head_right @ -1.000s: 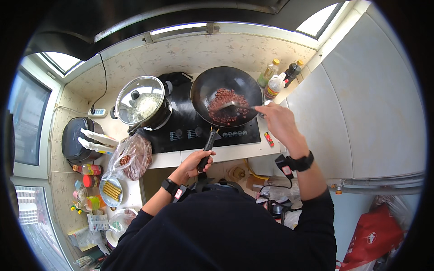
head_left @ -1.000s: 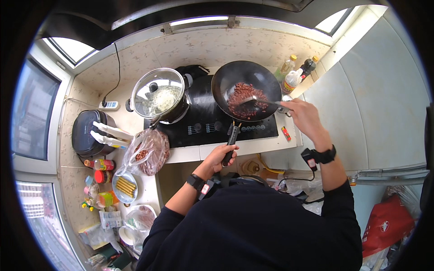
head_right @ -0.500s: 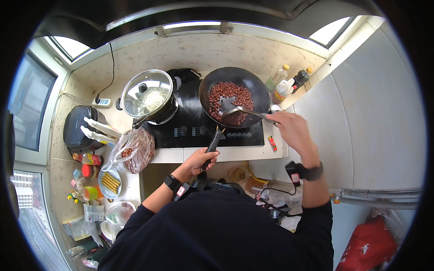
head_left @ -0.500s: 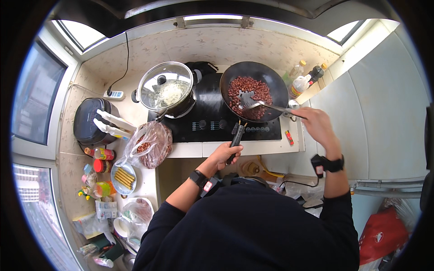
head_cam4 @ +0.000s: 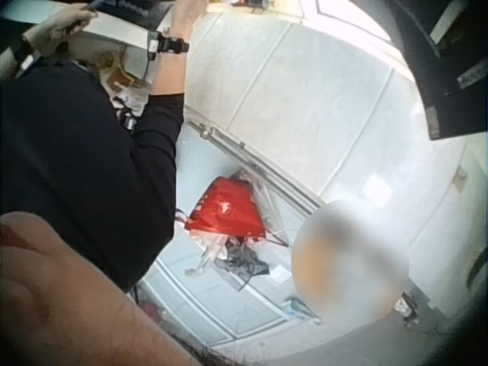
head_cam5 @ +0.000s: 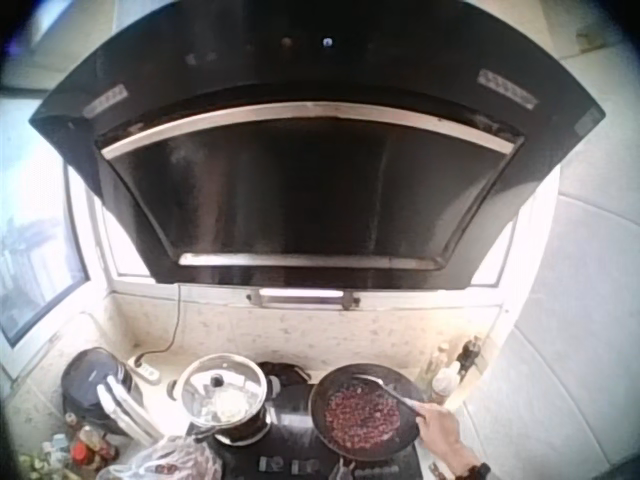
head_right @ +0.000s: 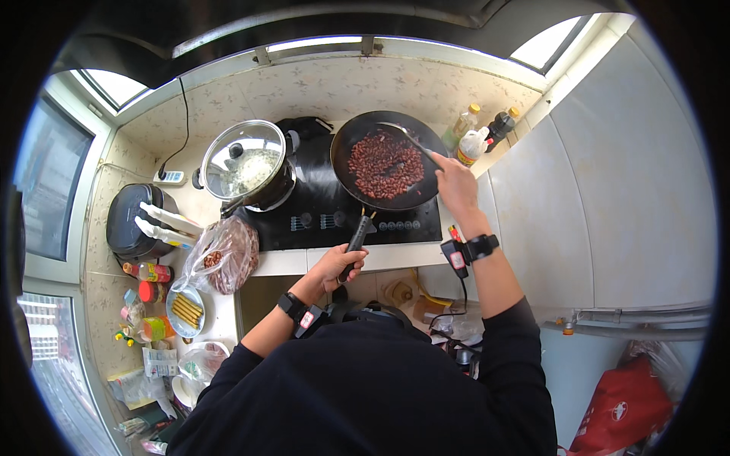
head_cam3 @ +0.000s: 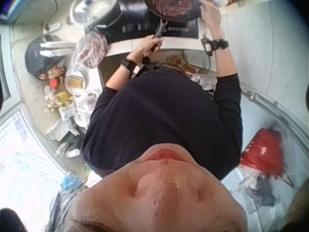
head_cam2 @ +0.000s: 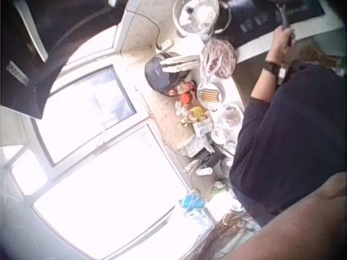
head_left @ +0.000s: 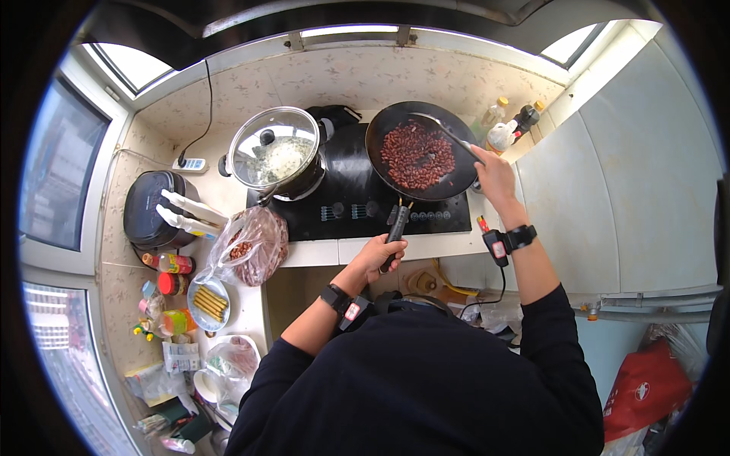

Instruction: The person stirs peanuts in a wok on an induction cooktop using a metal spatula. They briefly rinse the spatula at the sink and return to stirring. The clip ends while the peanuts are still cooking.

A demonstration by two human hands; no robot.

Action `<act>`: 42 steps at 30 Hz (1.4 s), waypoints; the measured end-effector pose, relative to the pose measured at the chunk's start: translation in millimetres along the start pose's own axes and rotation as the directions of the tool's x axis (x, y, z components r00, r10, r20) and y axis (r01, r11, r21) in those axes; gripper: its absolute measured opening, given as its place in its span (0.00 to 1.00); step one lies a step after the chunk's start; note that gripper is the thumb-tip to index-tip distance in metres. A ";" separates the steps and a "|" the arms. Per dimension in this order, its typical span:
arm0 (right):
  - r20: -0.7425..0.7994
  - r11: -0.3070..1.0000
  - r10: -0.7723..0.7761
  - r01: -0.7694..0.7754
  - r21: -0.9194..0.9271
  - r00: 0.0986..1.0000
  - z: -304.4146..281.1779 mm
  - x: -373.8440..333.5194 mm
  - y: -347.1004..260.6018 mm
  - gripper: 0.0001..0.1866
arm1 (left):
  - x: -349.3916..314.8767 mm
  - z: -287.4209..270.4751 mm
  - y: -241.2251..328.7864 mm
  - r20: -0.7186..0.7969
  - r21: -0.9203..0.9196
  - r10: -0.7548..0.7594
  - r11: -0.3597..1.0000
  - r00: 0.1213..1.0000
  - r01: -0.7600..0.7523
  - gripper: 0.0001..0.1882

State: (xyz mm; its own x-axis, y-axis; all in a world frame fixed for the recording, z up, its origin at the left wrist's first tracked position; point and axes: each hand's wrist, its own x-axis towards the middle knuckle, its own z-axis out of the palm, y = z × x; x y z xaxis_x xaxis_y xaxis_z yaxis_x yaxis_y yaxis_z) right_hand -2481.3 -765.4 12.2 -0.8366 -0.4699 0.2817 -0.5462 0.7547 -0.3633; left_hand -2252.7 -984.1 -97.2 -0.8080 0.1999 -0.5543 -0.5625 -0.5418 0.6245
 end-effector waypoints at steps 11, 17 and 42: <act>0.324 0.946 -0.229 0.289 -0.148 0.918 -147.8 -30.5 -31.6 0.19 | 1.7 -6.9 -6.4 -0.008 -0.007 -0.030 1.000 1.000 0.030 0.09; 0.349 0.946 -0.156 0.241 -0.216 0.924 -134.7 -34.6 -29.3 0.18 | 3.1 -6.8 -6.7 0.014 -0.017 -0.042 0.999 0.999 0.042 0.09; 0.413 0.970 -0.155 0.218 -0.110 0.897 -103.1 -26.6 -43.0 0.20 | -2.6 -3.2 -4.9 -0.024 -0.041 -0.038 0.998 0.999 0.037 0.08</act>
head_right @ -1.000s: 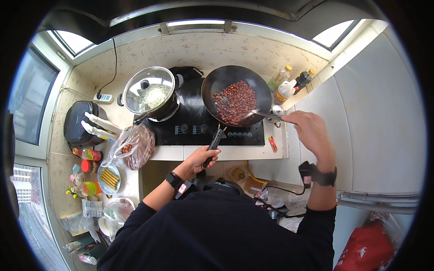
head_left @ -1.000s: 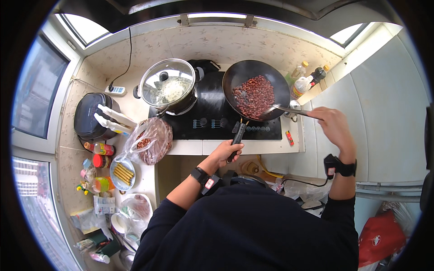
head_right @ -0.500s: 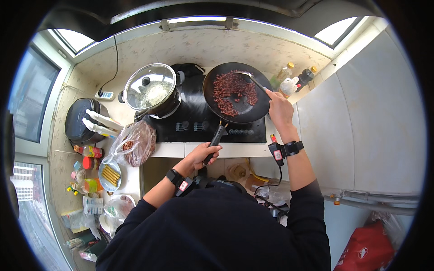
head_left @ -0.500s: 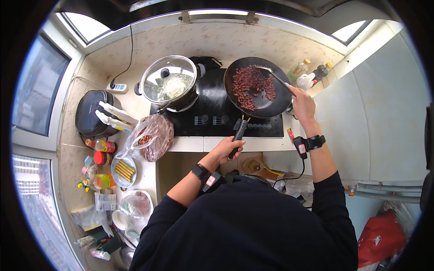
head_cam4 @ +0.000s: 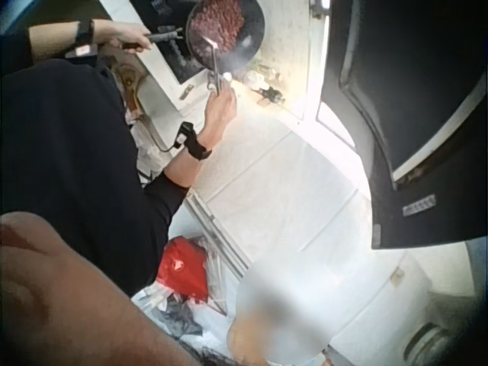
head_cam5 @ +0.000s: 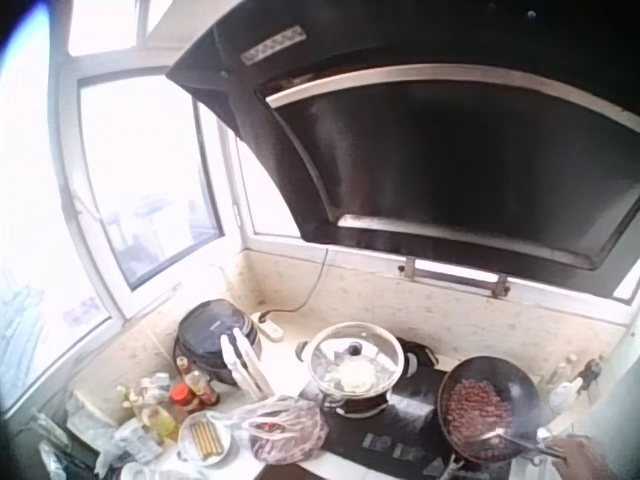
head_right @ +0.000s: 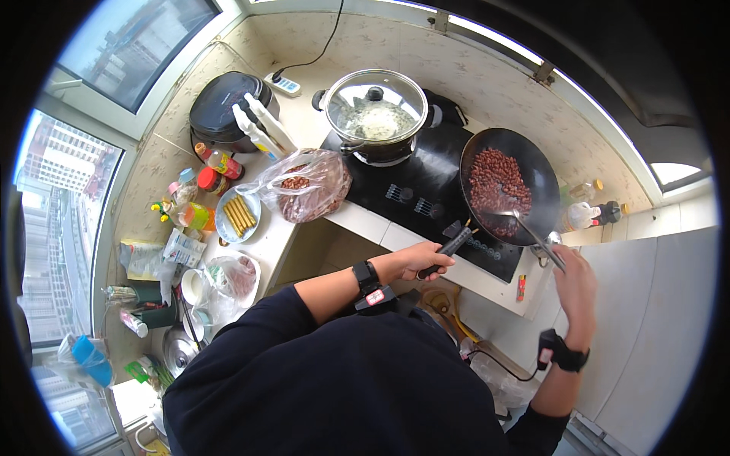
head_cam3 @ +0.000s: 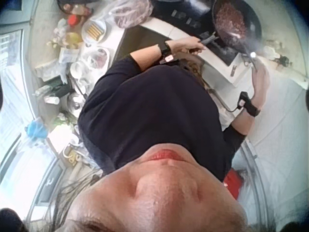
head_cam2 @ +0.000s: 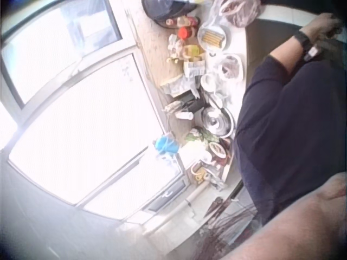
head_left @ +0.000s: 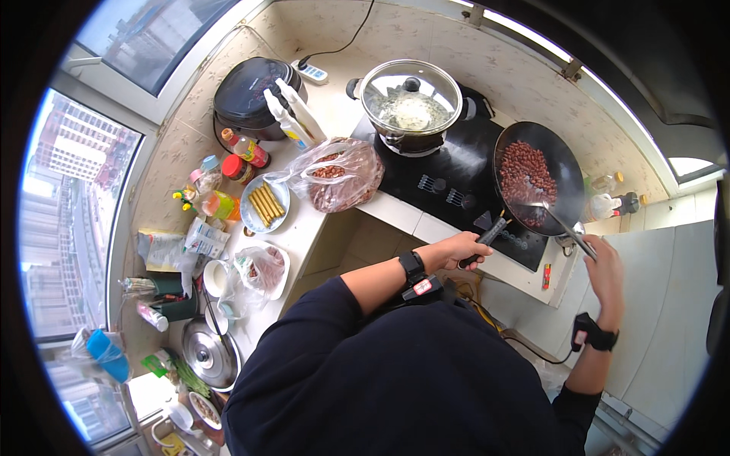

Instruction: The person stirs peanuts in a wok on an induction cooktop using a metal spatula. They briefly rinse the spatula at the sink and return to stirring. The clip ends while the peanuts are still cooking.

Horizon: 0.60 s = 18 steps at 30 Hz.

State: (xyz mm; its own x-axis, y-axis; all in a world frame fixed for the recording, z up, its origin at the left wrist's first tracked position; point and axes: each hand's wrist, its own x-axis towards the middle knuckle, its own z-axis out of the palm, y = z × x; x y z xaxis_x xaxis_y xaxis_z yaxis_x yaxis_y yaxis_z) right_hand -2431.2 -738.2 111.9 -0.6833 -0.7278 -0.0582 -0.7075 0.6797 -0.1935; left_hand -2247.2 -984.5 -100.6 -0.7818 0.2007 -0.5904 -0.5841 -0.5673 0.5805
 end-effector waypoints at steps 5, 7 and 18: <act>-0.114 0.978 0.210 -0.208 0.030 0.971 53.3 39.3 29.4 0.21 | 0.9 -0.9 -1.8 0.006 -0.018 0.013 1.000 1.000 -0.013 0.08; -0.149 0.974 0.224 -0.219 0.047 0.963 61.4 52.1 45.4 0.21 | 1.3 -1.3 -2.9 0.004 -0.016 0.028 0.999 1.000 -0.028 0.08; -0.086 0.994 -0.073 0.080 0.078 0.994 58.1 51.0 22.5 0.25 | -4.2 2.7 3.2 -0.014 0.037 0.028 0.999 1.000 -0.028 0.09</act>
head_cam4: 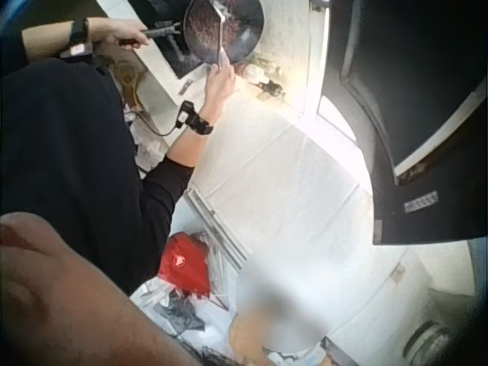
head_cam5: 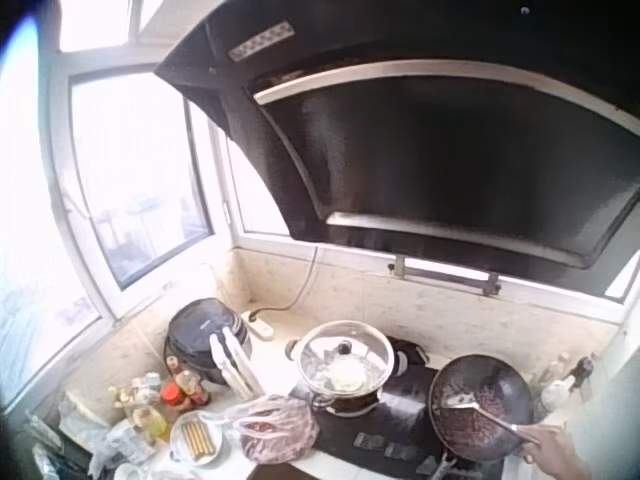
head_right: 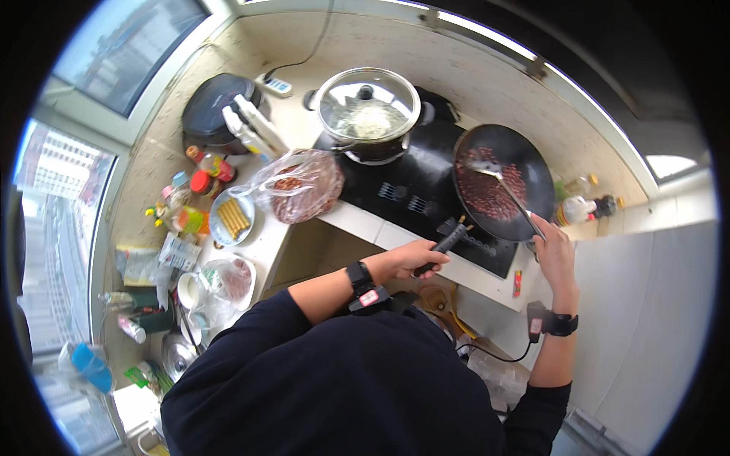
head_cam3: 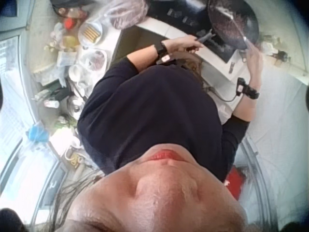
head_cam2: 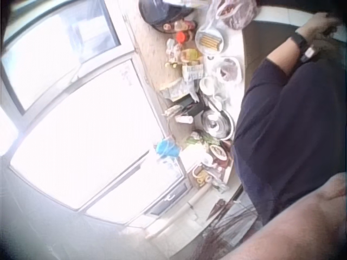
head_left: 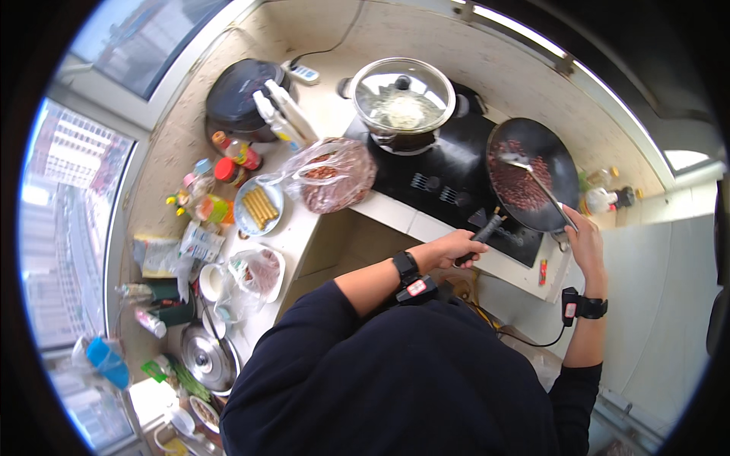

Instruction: The person stirs peanuts in a wok on an induction cooktop using a metal spatula. They briefly rinse the spatula at the sink and return to stirring. The clip ends while the peanuts are still cooking.

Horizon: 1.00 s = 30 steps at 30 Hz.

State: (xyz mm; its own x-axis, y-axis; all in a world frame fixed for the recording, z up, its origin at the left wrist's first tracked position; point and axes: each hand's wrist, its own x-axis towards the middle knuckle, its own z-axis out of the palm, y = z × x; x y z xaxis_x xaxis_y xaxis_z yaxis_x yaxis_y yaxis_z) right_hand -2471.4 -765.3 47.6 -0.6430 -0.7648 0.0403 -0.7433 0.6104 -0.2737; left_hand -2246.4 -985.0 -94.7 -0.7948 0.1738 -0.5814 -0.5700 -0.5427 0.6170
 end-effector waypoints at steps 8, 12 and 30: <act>0.154 0.975 0.129 -0.097 -0.201 0.980 -133.3 -55.9 -26.7 0.18 | 5.0 -3.0 -2.7 0.052 0.043 -0.002 0.999 0.999 0.000 0.10; 0.092 0.979 0.101 -0.082 -0.188 0.991 -83.7 -42.9 -21.0 0.15 | 5.8 -4.2 -1.9 0.049 0.035 -0.017 0.999 0.999 0.015 0.10; 0.006 0.872 0.490 -0.490 -0.003 0.872 -71.5 -2.7 77.7 0.14 | 5.4 -4.2 -5.1 0.026 -0.032 -0.009 0.999 1.000 0.010 0.09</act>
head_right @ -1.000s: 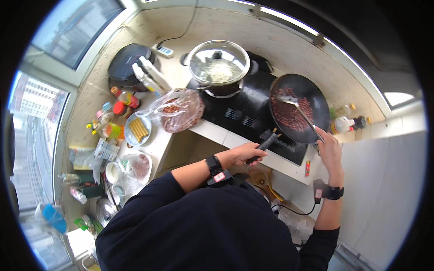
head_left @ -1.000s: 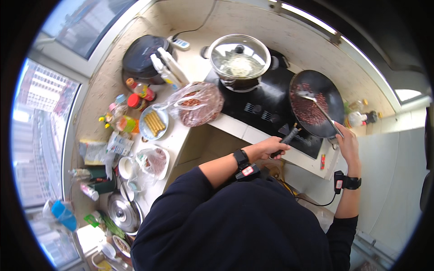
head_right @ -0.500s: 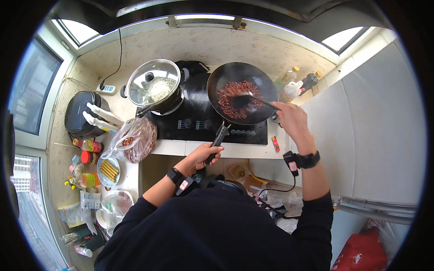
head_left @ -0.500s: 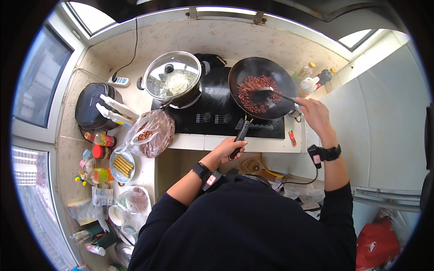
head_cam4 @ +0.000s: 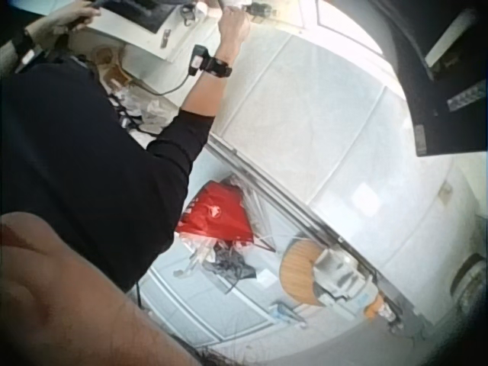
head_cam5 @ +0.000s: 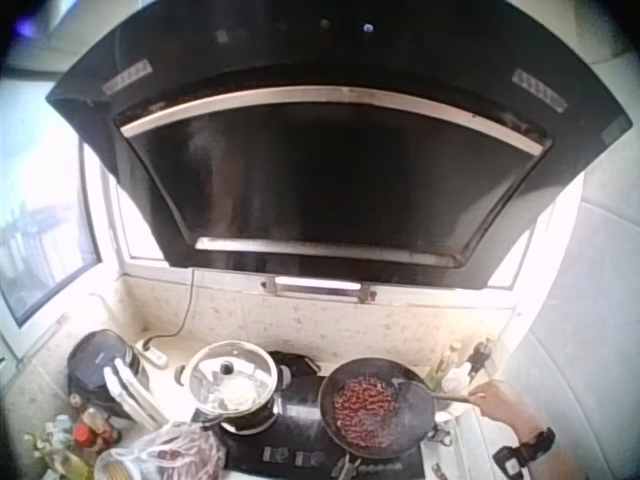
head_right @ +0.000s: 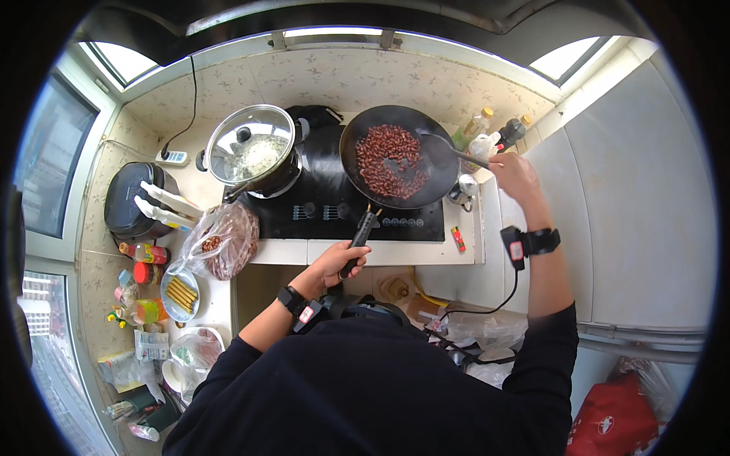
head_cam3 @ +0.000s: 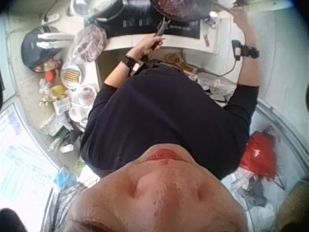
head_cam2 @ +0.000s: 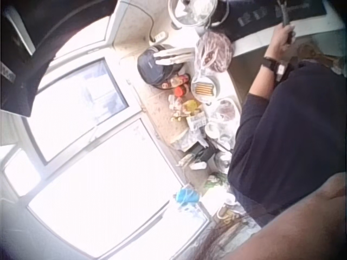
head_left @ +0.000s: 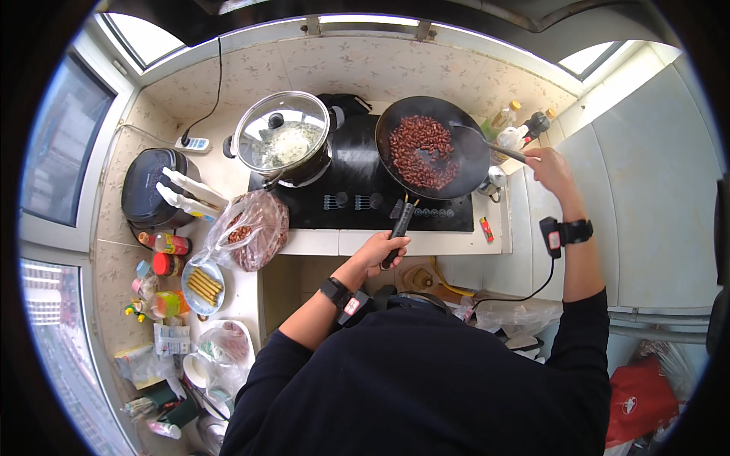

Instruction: The person stirs peanuts in a wok on an induction cooktop using a metal spatula. They briefly rinse the spatula at the sink and return to stirring. The clip ends while the peanuts are still cooking.

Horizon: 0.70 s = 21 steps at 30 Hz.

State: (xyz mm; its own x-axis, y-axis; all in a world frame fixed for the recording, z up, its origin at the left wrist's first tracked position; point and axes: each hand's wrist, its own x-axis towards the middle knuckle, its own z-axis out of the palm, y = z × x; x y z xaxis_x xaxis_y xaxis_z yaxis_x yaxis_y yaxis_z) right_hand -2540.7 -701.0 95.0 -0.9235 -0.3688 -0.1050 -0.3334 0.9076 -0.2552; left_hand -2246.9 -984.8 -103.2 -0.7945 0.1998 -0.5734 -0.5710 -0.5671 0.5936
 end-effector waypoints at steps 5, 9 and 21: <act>0.300 0.892 0.258 -0.346 0.291 0.918 28.3 40.3 37.5 0.14 | 1.4 1.1 0.8 -0.009 0.003 -0.018 1.000 1.000 0.018 0.09; 0.300 0.875 0.070 -0.203 0.439 0.951 78.2 48.2 17.3 0.16 | 1.0 -0.1 1.9 0.010 0.010 -0.010 1.000 1.000 0.010 0.09; 0.014 0.971 -0.146 0.146 -0.190 0.989 -16.5 2.6 -8.9 0.15 | 3.5 -3.4 -1.0 0.026 0.018 -0.016 1.000 1.000 0.016 0.10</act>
State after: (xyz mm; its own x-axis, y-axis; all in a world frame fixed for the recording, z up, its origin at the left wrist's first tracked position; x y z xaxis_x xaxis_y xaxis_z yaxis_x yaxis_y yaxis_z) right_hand -2543.3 -706.8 112.9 -0.8621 -0.5004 -0.0797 -0.4948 0.8653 -0.0807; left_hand -2248.5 -986.2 -107.7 -0.7904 0.2299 -0.5678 -0.5870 -0.5493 0.5947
